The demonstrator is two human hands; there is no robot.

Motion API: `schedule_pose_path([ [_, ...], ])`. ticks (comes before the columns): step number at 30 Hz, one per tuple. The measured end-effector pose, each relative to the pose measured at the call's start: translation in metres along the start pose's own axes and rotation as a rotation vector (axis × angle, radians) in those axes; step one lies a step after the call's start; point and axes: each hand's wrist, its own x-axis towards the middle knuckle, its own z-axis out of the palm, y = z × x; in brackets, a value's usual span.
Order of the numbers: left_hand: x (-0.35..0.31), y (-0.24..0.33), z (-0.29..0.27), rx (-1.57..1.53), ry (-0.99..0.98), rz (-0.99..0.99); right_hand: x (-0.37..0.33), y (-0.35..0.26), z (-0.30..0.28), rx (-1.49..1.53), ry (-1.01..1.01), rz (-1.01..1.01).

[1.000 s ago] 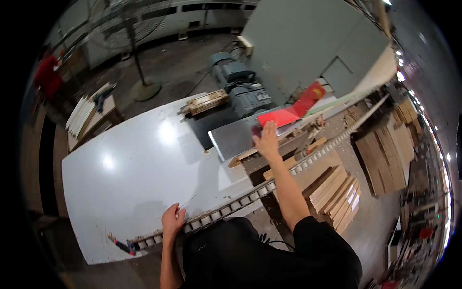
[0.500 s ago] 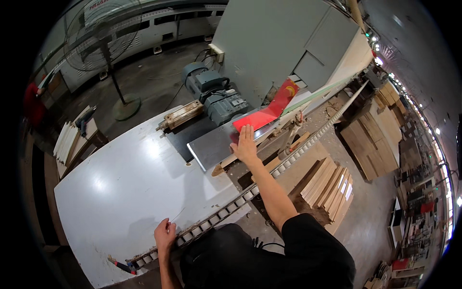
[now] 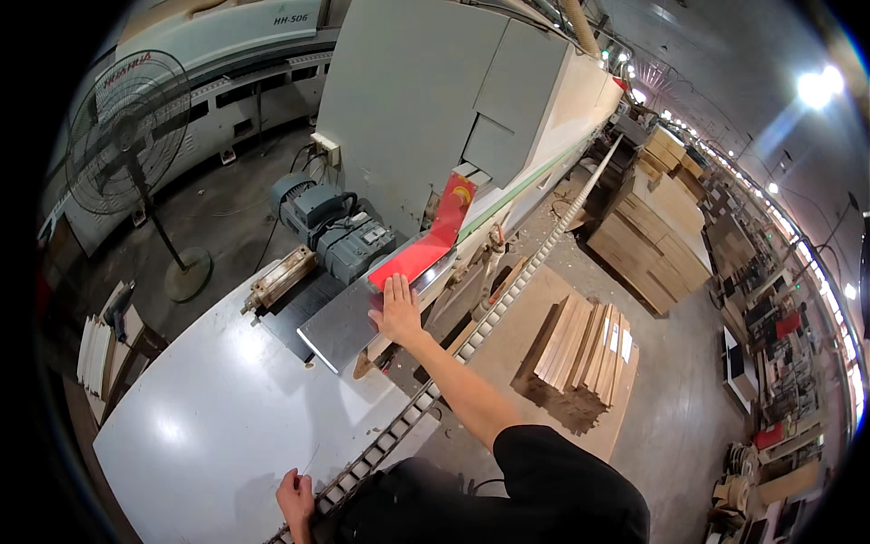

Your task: The person takes wooden planks from a stack on the floor, carries them to a planer machine, and feeds them through the machine by hand.

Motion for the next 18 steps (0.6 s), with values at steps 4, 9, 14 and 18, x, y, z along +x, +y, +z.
schedule_pose_path([
  [4,0.000,-0.008,0.000,-0.057,0.014,0.011,-0.002,-0.007,-0.008,0.012,-0.051,0.008],
  [9,-0.002,0.006,-0.002,-0.074,-0.014,-0.009,-0.003,-0.005,-0.010,0.006,-0.063,0.022],
  [14,-0.003,0.005,-0.001,-0.067,0.015,0.018,-0.001,-0.007,-0.013,0.005,-0.097,0.032],
  [18,-0.006,0.007,-0.001,-0.063,0.037,-0.004,0.003,-0.008,-0.007,-0.040,-0.120,0.045],
])
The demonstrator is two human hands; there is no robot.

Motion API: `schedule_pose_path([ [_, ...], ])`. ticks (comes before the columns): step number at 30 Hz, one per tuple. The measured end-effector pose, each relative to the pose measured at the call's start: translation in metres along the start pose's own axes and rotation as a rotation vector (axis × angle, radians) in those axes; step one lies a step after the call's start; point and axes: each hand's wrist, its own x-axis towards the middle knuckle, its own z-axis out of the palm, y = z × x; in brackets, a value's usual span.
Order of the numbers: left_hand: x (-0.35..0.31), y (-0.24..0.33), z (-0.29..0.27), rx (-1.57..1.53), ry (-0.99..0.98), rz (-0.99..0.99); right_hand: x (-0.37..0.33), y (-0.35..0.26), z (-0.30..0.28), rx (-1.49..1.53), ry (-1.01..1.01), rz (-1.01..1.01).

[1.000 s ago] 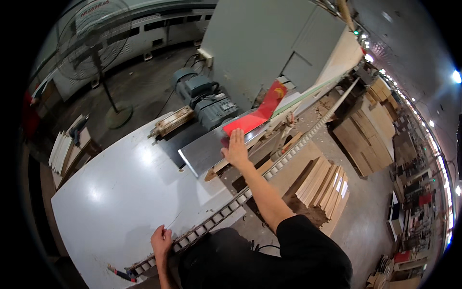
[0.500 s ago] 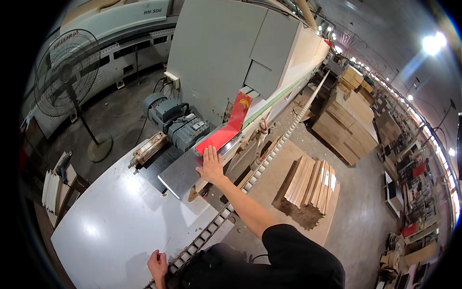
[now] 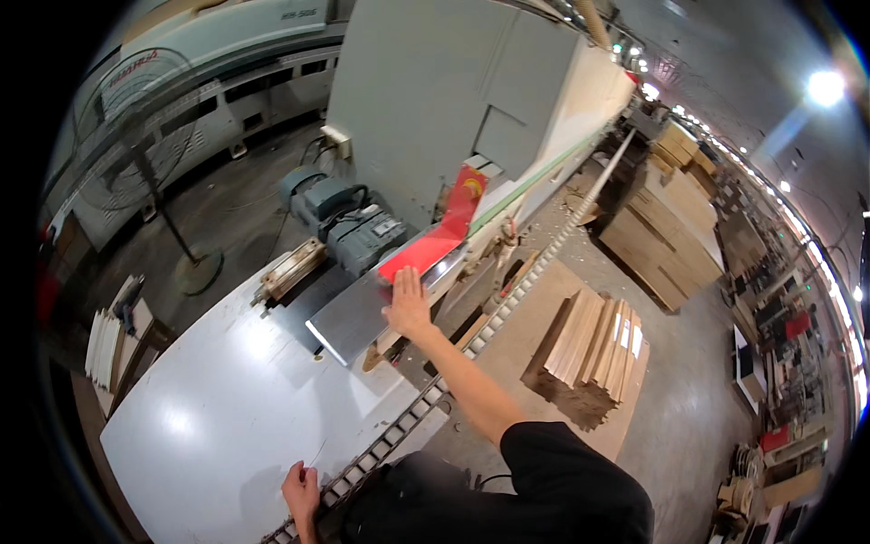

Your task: The person takes wooden planks from a stack on the floor, carries them to a planer machine, and feeds them through the machine by hand.

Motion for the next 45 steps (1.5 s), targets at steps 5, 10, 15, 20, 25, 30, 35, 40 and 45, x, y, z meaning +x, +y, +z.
schedule_pose_path([
  [5,0.001,0.011,-0.005,0.112,0.025,0.032,0.002,0.011,0.012,-0.023,0.022,-0.071],
  [10,-0.001,0.012,-0.008,0.114,0.010,0.003,-0.003,0.010,0.017,0.028,0.127,-0.117],
  [15,-0.002,0.015,-0.006,0.097,0.011,0.012,-0.001,0.014,0.017,-0.016,0.148,-0.150],
  [20,0.001,0.016,-0.004,0.087,0.002,0.005,0.002,0.022,0.020,-0.006,0.185,-0.190],
  [25,0.001,0.014,-0.005,0.060,0.010,-0.008,0.002,0.015,0.017,0.034,0.146,-0.168],
  [30,-0.001,0.011,-0.004,0.093,-0.003,-0.012,0.003,0.024,0.019,0.016,0.131,-0.194],
  [35,-0.004,0.011,-0.008,0.078,-0.006,-0.009,0.002,0.018,0.022,0.031,0.138,-0.191],
  [40,-0.002,0.017,-0.008,0.112,-0.024,-0.013,0.004,0.022,0.025,0.027,0.143,-0.180],
  [45,-0.004,0.019,-0.010,0.119,-0.009,-0.018,0.004,0.015,0.022,0.043,0.139,-0.185],
])
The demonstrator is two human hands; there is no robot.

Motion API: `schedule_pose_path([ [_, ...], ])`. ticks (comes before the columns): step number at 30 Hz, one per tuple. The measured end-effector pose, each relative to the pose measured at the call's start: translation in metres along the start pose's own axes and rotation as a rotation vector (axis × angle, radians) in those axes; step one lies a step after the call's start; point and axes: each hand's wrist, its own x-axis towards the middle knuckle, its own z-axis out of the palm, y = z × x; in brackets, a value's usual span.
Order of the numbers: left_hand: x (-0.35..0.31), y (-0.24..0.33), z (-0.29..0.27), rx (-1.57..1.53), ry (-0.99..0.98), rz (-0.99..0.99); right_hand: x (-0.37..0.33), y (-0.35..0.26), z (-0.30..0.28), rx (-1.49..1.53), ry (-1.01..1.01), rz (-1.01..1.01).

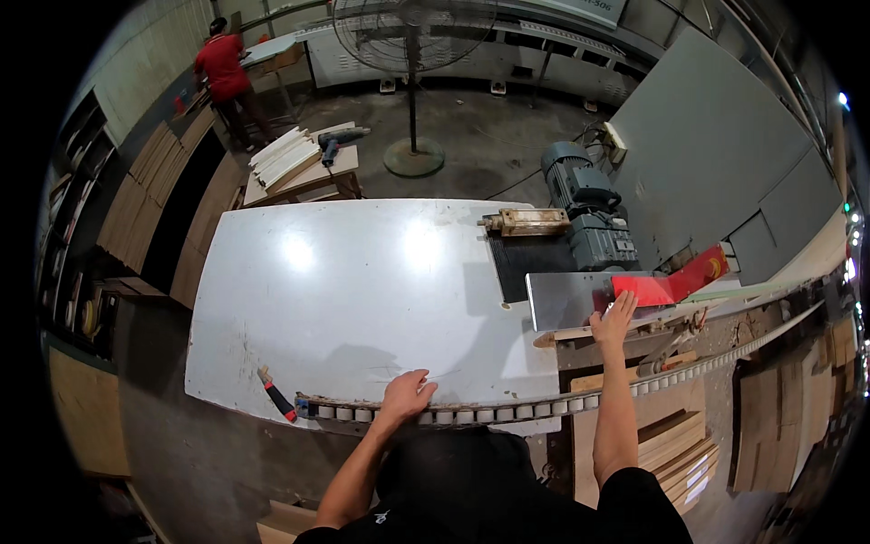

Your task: The person takes wooden planks from a stack on the floor, carries them to a planer machine, and feeds them through the machine by hand.

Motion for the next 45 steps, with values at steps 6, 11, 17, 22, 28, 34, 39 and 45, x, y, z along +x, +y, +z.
schedule_pose_path([
  [6,-0.001,-0.002,0.002,-0.021,0.004,0.000,0.000,0.012,0.007,-0.089,0.002,0.020],
  [11,-0.002,-0.001,0.001,-0.020,0.007,-0.014,-0.002,0.007,0.004,-0.044,0.043,-0.030],
  [17,-0.002,0.000,-0.001,0.018,-0.015,-0.046,-0.004,-0.002,0.000,-0.024,0.042,-0.027],
  [22,0.000,0.001,0.000,0.025,-0.003,-0.025,-0.005,0.005,0.004,-0.037,0.073,-0.058],
  [28,-0.001,-0.003,0.002,0.008,0.017,-0.003,-0.005,0.000,0.004,0.000,0.101,-0.053],
  [34,0.001,-0.004,0.004,0.006,0.020,-0.007,-0.007,0.002,0.001,0.030,0.087,-0.017],
  [39,0.000,-0.003,0.003,-0.013,0.027,-0.028,-0.005,0.000,-0.002,0.043,0.054,-0.005],
  [45,0.001,-0.005,0.004,-0.020,0.032,-0.018,-0.005,-0.007,-0.006,0.046,0.051,-0.007],
])
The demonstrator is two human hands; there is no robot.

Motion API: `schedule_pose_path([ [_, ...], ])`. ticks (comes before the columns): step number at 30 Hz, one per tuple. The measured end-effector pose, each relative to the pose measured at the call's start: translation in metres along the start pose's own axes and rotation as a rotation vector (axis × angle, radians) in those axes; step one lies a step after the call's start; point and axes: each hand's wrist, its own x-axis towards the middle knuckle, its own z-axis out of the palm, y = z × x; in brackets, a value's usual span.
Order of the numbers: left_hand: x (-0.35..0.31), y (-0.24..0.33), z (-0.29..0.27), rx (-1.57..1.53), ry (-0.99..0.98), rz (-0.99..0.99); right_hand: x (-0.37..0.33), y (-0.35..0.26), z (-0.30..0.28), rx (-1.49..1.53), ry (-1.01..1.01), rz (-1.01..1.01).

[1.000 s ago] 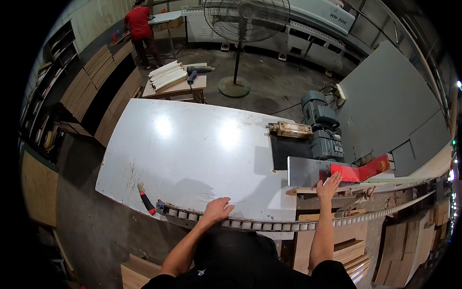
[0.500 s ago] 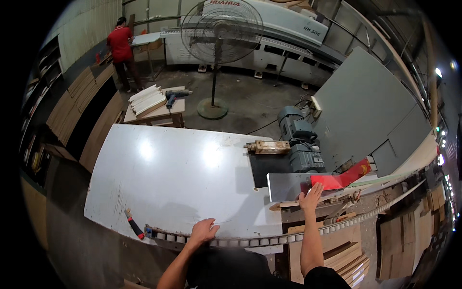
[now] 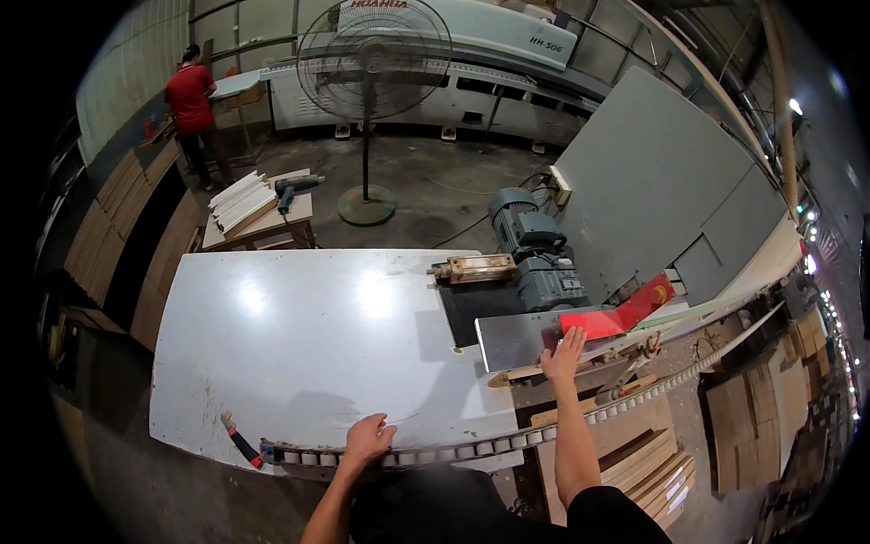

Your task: The person takes wooden planks from a stack on the floor, carries them to a planer machine, and feeds them through the machine by hand.

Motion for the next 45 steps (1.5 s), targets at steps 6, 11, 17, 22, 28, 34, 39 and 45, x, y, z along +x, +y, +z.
schedule_pose_path([
  [6,-0.002,0.003,-0.003,-0.033,0.010,0.023,-0.001,0.002,0.001,0.018,0.021,-0.011],
  [11,-0.002,0.003,-0.002,-0.019,0.021,0.034,-0.002,0.002,0.003,0.035,0.037,-0.025],
  [17,-0.001,0.003,-0.001,-0.029,0.021,0.024,-0.001,0.004,0.003,-0.009,0.035,-0.011],
  [22,-0.001,0.005,-0.002,-0.016,0.024,0.023,-0.001,0.001,0.007,-0.008,0.051,0.019],
  [28,0.001,0.000,0.001,-0.004,0.020,0.021,-0.003,0.000,0.005,0.015,0.044,0.041],
  [34,-0.001,0.006,-0.003,-0.009,0.004,0.035,-0.002,0.002,0.012,0.000,0.100,0.021],
  [39,0.001,0.004,0.001,-0.030,-0.018,0.042,-0.002,0.008,0.011,-0.032,0.115,0.017],
  [45,0.002,0.001,0.003,-0.024,0.006,0.060,0.001,0.004,0.010,-0.049,0.074,0.009],
])
